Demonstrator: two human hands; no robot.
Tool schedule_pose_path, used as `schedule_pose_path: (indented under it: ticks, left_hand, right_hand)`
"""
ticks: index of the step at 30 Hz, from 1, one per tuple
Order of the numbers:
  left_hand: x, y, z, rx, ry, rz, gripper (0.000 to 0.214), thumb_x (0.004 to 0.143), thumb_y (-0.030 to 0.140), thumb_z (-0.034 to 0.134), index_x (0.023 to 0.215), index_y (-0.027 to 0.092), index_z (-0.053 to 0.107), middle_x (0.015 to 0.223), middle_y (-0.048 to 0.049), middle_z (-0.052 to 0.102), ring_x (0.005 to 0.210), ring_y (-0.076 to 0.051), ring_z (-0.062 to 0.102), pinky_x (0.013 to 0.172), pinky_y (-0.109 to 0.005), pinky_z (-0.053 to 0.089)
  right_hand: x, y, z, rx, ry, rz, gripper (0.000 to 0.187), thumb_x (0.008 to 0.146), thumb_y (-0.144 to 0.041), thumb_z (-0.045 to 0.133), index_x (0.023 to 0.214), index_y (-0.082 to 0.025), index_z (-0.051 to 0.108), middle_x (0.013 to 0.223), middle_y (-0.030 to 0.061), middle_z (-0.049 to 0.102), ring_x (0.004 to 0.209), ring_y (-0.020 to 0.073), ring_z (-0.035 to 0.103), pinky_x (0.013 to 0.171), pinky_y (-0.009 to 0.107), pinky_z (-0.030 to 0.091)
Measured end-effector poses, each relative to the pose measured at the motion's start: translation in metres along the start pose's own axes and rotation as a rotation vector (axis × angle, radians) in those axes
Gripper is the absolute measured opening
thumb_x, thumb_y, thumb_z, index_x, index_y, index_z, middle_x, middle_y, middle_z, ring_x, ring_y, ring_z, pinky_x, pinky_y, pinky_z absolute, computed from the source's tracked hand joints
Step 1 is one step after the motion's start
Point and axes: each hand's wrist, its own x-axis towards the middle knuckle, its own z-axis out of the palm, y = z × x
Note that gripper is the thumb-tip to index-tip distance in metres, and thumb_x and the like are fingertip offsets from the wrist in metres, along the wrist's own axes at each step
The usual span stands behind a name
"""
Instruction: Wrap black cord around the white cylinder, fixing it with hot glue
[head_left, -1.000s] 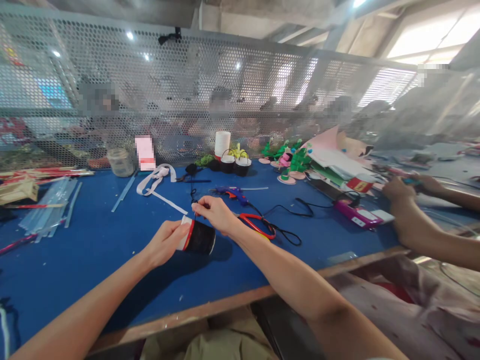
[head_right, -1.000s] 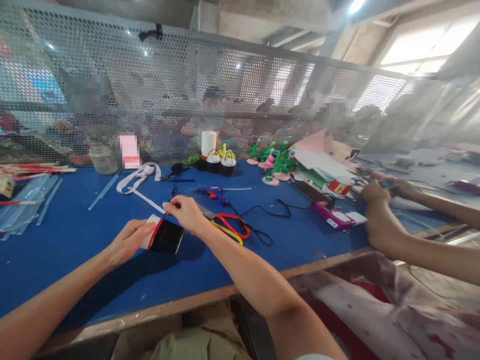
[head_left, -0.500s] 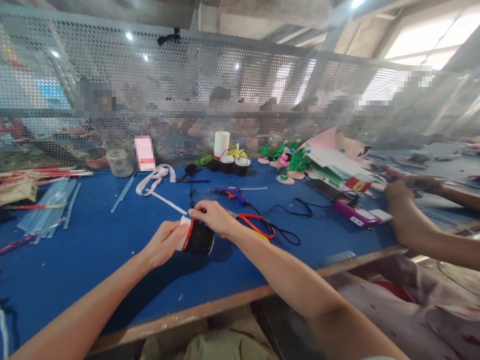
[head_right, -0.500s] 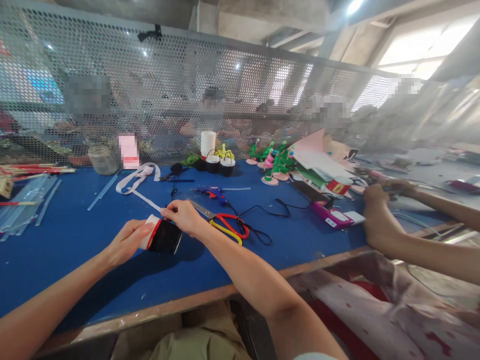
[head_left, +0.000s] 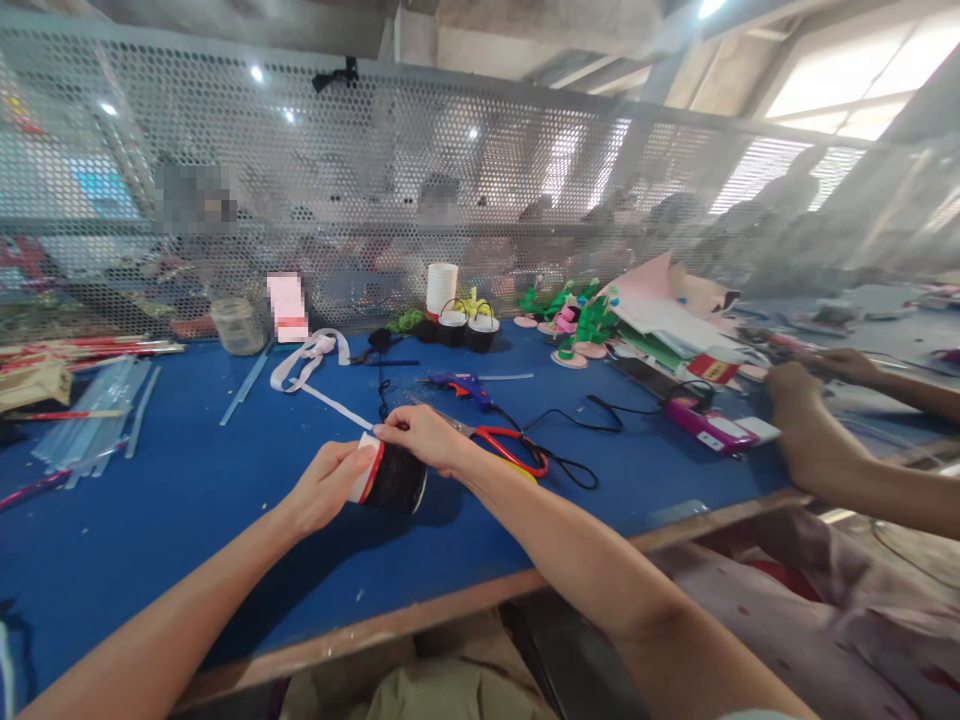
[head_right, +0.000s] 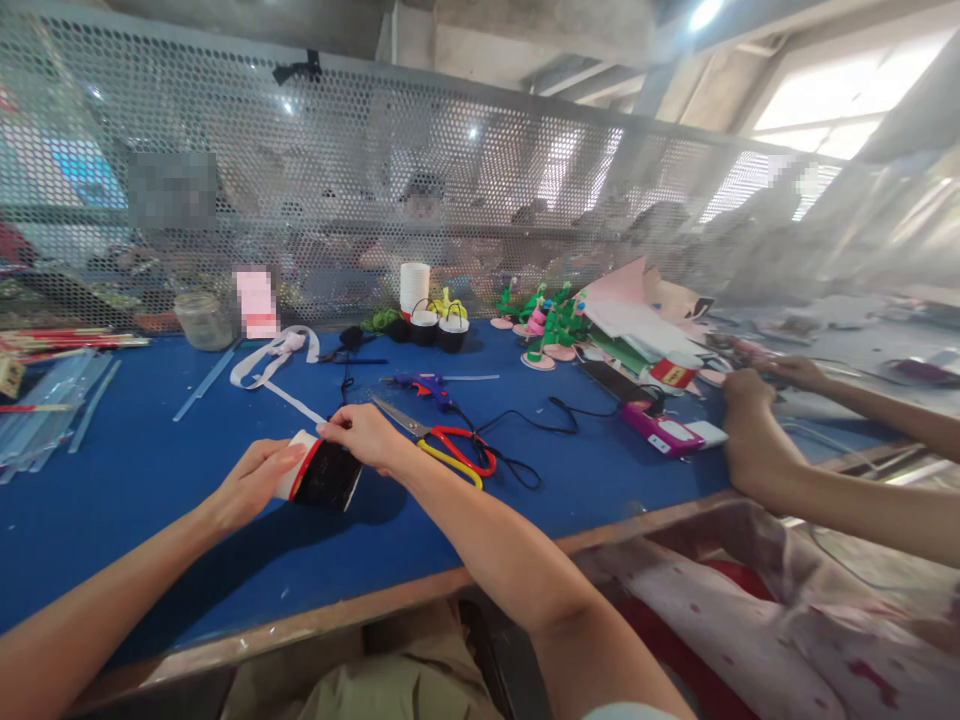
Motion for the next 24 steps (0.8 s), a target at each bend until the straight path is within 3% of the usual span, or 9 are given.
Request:
schedule_pose_path:
  ticks: [5,8,12,15,19,24]
  left_hand:
    - [0.000,0.000,0.001,-0.024,0.020,-0.028,0.034,0.069,0.042,0.040,0.047,0.015,0.039,0.044,0.0053,0.031,0.042,-0.006,0.023,0.041,-0.021,0.019]
    - [0.002,0.000,0.001,-0.074,0.071,-0.068,0.032,0.067,0.039,0.044,0.047,0.015,0.042,0.043,0.0051,0.035,0.041,-0.006,0.027,0.041,-0.020,0.020]
    - [0.009,0.000,-0.004,-0.256,0.347,-0.176,0.026,0.064,0.034,0.047,0.046,0.015,0.044,0.039,0.0060,0.039,0.038,-0.006,0.031,0.038,-0.020,0.023]
    - [0.015,0.000,-0.008,-0.410,0.483,-0.278,0.021,0.061,0.030,0.048,0.046,0.016,0.043,0.036,0.0074,0.037,0.034,-0.006,0.033,0.035,-0.019,0.023]
    - [0.018,-0.002,-0.009,-0.494,0.490,-0.309,0.021,0.061,0.031,0.050,0.048,0.016,0.042,0.035,0.0080,0.038,0.033,-0.006,0.036,0.036,-0.019,0.028]
    - [0.017,-0.003,-0.010,-0.515,0.320,-0.188,0.031,0.064,0.043,0.052,0.058,0.013,0.052,0.045,0.0036,0.049,0.042,-0.009,0.044,0.044,-0.021,0.035]
  right_hand:
    - [0.002,0.004,0.002,0.033,-0.014,0.003,0.021,0.066,-0.033,0.058,0.055,-0.015,0.051,0.041,-0.0089,0.036,0.037,0.0045,0.028,0.038,0.019,0.022]
    - [0.006,0.008,0.000,0.061,-0.006,0.005,0.029,0.072,-0.036,0.050,0.053,-0.014,0.053,0.043,-0.0061,0.041,0.039,0.0051,0.035,0.040,0.019,0.027]
    - [0.008,0.009,-0.007,0.209,0.010,0.025,0.042,0.078,-0.046,0.037,0.066,-0.012,0.057,0.063,0.0028,0.056,0.054,0.0092,0.051,0.050,0.021,0.040]
    - [0.004,0.009,-0.008,0.119,-0.075,-0.108,0.043,0.072,-0.052,0.044,0.086,-0.013,0.057,0.074,0.0048,0.059,0.063,0.0121,0.054,0.055,0.024,0.043]
    - [-0.003,0.008,-0.003,-0.091,-0.075,-0.230,0.053,0.058,-0.040,0.065,0.104,-0.017,0.050,0.084,0.0030,0.057,0.071,0.0137,0.053,0.063,0.027,0.044]
    - [-0.001,0.009,-0.003,0.077,-0.132,-0.137,0.042,0.063,-0.036,0.061,0.098,-0.015,0.049,0.074,0.0013,0.054,0.055,0.0103,0.053,0.049,0.024,0.047]
